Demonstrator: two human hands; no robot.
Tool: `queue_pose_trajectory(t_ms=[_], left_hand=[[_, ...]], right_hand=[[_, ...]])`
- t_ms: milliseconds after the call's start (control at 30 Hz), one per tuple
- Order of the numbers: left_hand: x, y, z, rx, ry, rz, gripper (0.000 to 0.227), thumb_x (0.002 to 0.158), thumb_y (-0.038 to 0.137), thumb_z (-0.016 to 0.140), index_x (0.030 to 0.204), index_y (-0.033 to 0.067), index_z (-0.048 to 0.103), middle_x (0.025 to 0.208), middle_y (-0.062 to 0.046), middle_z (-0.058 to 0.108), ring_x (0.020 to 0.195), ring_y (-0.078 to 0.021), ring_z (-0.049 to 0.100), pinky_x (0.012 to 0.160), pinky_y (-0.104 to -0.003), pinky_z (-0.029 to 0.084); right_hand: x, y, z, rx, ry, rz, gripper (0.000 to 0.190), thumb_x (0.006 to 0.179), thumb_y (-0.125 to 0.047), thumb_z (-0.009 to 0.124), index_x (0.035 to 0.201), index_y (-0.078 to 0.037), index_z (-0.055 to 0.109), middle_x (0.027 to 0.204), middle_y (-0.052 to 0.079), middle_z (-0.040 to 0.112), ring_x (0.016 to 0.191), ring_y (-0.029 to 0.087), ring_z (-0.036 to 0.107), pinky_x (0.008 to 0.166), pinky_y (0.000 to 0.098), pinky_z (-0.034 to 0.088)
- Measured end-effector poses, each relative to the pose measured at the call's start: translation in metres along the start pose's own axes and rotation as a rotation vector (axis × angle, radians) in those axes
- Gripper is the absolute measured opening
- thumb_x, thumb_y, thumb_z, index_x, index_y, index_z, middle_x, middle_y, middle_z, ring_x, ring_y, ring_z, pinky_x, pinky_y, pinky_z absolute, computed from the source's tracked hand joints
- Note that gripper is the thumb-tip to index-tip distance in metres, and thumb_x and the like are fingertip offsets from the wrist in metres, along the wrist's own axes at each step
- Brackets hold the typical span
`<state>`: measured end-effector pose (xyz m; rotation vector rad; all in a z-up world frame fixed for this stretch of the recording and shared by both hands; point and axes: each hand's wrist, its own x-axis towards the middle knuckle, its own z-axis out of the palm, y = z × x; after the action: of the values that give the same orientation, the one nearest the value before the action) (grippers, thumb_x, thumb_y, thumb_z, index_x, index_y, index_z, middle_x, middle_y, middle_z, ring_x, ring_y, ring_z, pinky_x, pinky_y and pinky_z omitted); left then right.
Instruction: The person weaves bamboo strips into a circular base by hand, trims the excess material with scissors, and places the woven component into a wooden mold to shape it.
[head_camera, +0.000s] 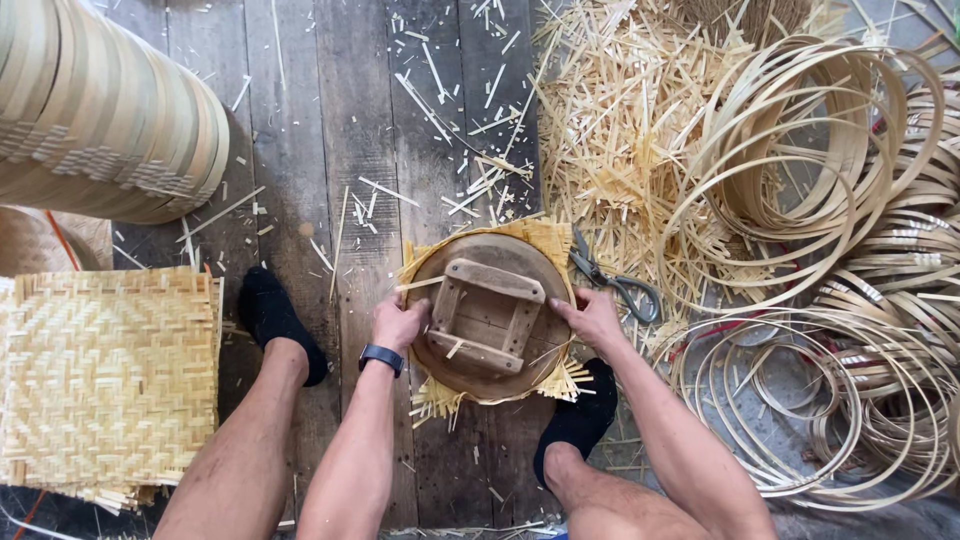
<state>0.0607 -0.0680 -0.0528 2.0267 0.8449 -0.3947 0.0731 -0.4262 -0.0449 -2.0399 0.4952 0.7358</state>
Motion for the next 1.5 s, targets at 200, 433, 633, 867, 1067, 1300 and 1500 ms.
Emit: queue_pose_trajectory(t_ms=[200, 433, 633, 867, 1067, 1300, 1500], left_hand=[[0.026, 0.134, 0.018, 0.402, 0.102, 0.634, 0.069, 0.077, 0.03, 0.089, 0.137, 0.0112, 0.06, 0.133, -0.015, 0.063, 0.127, -0.0301, 0.055, 0.111, -0.046, 0.04], [0.057, 0.191, 0.069, 0.624, -0.758, 0.441, 0.07, 0.058, 0.036, 0.095, 0.118, 0.0074, 0.074, 0.113, -0.016, 0.077, 0.108, -0.0296, 0.074, 0.096, -0.04, 0.056], [0.038, 0.192, 0.087, 0.718, -0.601, 0.431, 0.082, 0.047, 0.033, 0.102, 0.118, 0.005, 0.072, 0.117, -0.018, 0.07, 0.112, -0.033, 0.066, 0.099, -0.041, 0.053], [0.027, 0.192, 0.081, 0.712, -0.531, 0.488, 0.084, 0.049, 0.037, 0.101, 0.12, 0.0057, 0.071, 0.124, -0.017, 0.063, 0.122, -0.0322, 0.058, 0.105, -0.04, 0.049], [0.008, 0.185, 0.084, 0.826, -0.463, 0.485, 0.081, 0.061, 0.043, 0.092, 0.134, 0.0189, 0.066, 0.133, -0.014, 0.063, 0.128, -0.0315, 0.056, 0.115, -0.049, 0.041], [-0.074, 0.084, 0.114, 0.351, 0.344, 0.261, 0.13, 0.08, 0.072, 0.079, 0.157, -0.0057, 0.008, 0.165, -0.031, 0.014, 0.154, -0.0415, 0.008, 0.122, -0.063, -0.003], [-0.079, 0.102, 0.143, 0.35, 0.386, 0.018, 0.156, 0.058, 0.083, 0.079, 0.154, -0.0107, -0.001, 0.165, -0.031, -0.003, 0.154, -0.0442, -0.013, 0.12, -0.06, -0.013]], right_hand=[[0.03, -0.044, -0.018, -0.085, -0.06, -0.162, 0.066, 0.083, -0.037, 0.083, 0.131, 0.002, 0.059, 0.12, 0.02, 0.07, 0.108, 0.029, 0.069, 0.097, 0.0399, 0.052], [0.037, -0.078, -0.027, -0.176, -0.161, -0.081, 0.068, 0.074, -0.045, 0.086, 0.116, 0.006, 0.069, 0.11, 0.025, 0.074, 0.102, 0.033, 0.072, 0.094, 0.0422, 0.056], [0.026, -0.07, -0.022, -0.199, -0.025, 0.056, 0.071, 0.071, -0.048, 0.09, 0.103, 0.012, 0.069, 0.101, 0.028, 0.073, 0.092, 0.033, 0.073, 0.084, 0.0449, 0.058], [0.018, -0.069, -0.008, -0.284, 0.091, 0.023, 0.064, 0.074, -0.052, 0.089, 0.085, 0.008, 0.069, 0.079, 0.024, 0.073, 0.067, 0.03, 0.068, 0.065, 0.0458, 0.055], [0.019, -0.067, -0.012, -0.291, -0.111, 0.118, 0.061, 0.088, -0.05, 0.078, 0.106, 0.007, 0.067, 0.104, 0.024, 0.073, 0.086, 0.031, 0.07, 0.075, 0.0469, 0.06], [0.003, 0.037, -0.037, -0.391, 0.31, -0.105, 0.057, 0.087, -0.048, 0.085, 0.121, -0.006, 0.065, 0.129, 0.017, 0.056, 0.122, 0.037, 0.054, 0.104, 0.0528, 0.044], [0.011, 0.108, -0.04, -0.383, 0.191, -0.003, 0.073, 0.078, -0.019, 0.083, 0.139, -0.005, 0.046, 0.12, 0.021, 0.064, 0.109, 0.037, 0.066, 0.099, 0.0497, 0.054]])
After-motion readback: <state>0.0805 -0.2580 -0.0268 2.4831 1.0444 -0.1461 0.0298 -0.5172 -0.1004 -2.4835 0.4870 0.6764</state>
